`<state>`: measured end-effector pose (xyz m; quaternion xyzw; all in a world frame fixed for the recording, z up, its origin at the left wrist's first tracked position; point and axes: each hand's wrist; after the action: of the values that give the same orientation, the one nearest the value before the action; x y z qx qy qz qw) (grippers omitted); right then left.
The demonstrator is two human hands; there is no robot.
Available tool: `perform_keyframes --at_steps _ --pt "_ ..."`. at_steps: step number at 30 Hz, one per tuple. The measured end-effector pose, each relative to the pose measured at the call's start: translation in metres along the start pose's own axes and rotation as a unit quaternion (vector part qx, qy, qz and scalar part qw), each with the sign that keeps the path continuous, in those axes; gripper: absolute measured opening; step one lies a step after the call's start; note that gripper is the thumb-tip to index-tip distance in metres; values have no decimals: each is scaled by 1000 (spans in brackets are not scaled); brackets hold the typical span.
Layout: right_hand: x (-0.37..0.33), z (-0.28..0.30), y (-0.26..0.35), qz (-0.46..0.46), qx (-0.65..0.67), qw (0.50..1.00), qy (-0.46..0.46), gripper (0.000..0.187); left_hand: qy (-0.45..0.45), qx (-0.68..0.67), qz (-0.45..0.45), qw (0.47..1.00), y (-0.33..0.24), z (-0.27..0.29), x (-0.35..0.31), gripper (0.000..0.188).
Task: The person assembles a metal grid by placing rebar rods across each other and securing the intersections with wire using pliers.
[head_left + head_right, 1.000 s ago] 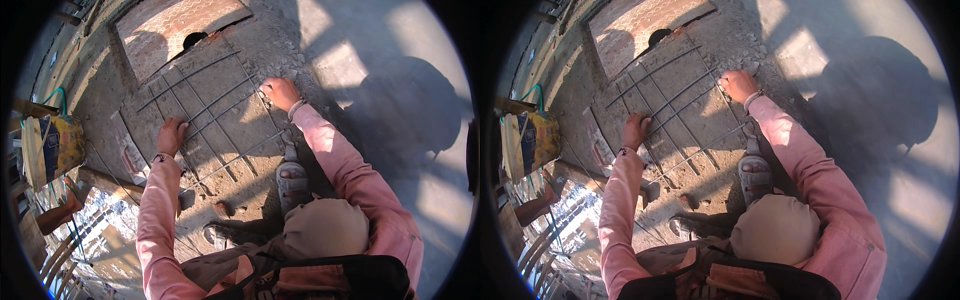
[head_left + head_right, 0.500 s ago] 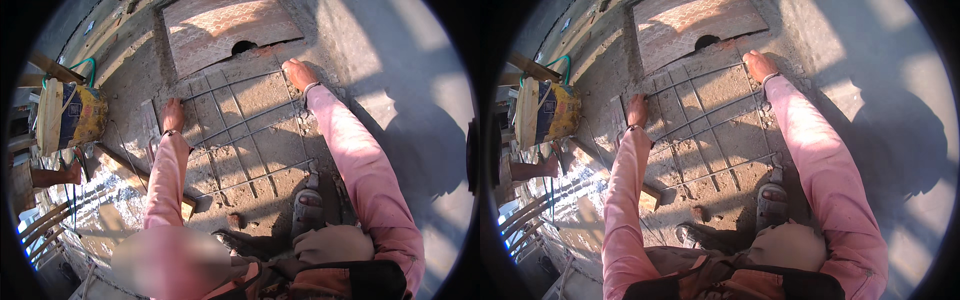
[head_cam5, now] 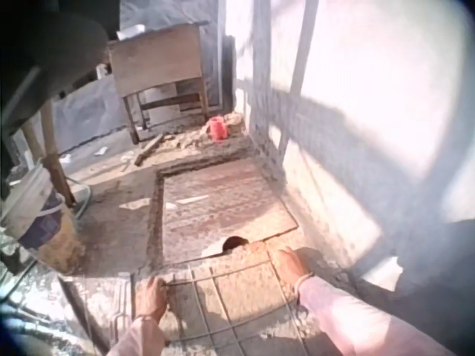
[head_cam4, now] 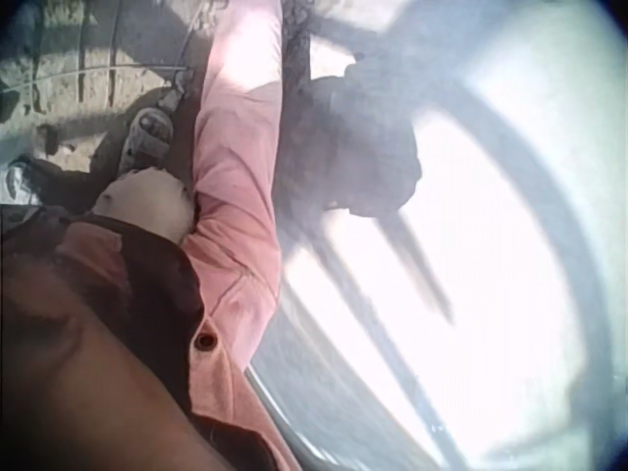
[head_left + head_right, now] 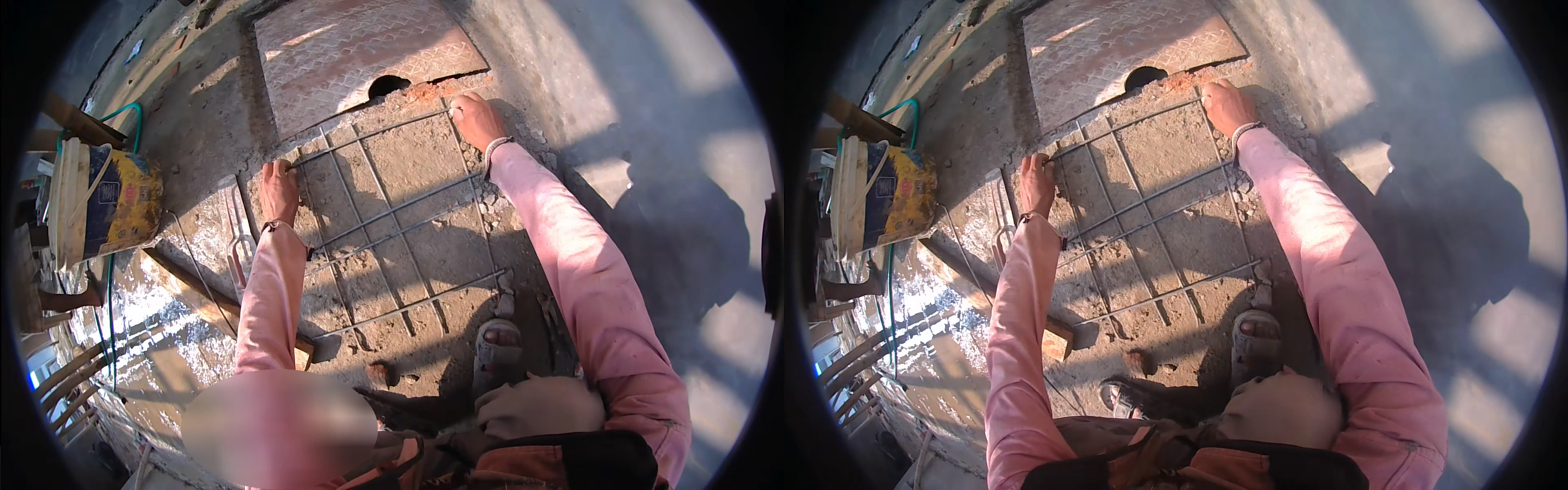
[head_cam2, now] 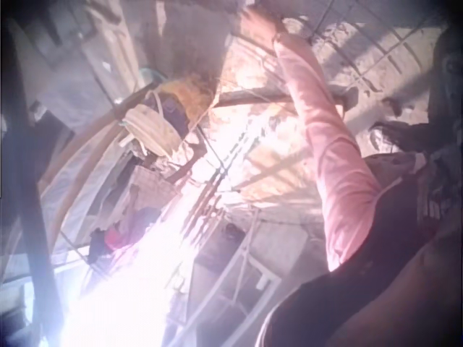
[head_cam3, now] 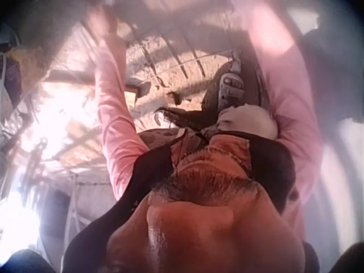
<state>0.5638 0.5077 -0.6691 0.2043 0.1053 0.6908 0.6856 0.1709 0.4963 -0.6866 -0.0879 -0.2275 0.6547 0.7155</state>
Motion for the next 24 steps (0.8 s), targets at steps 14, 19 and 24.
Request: perform_keyframes --at_steps 14,19,24 --pt "-16 -5 18 -149 -58 979 128 27 132 86 123 980 -11 -17 -13 31" --pt "-19 -3 17 -116 -44 987 106 26 110 100 153 977 1 -8 -18 31" --pt "-18 -6 15 -110 -60 987 100 23 94 77 142 982 8 -4 -18 27"
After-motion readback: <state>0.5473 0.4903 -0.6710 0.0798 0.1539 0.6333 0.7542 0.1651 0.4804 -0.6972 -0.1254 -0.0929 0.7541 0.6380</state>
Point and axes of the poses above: each hand's wrist, its own x-axis towards the middle knuckle, its own z-axis out of the back of the hand, y = z × x, and after that the axes turned 1 degree about -x, right-handed
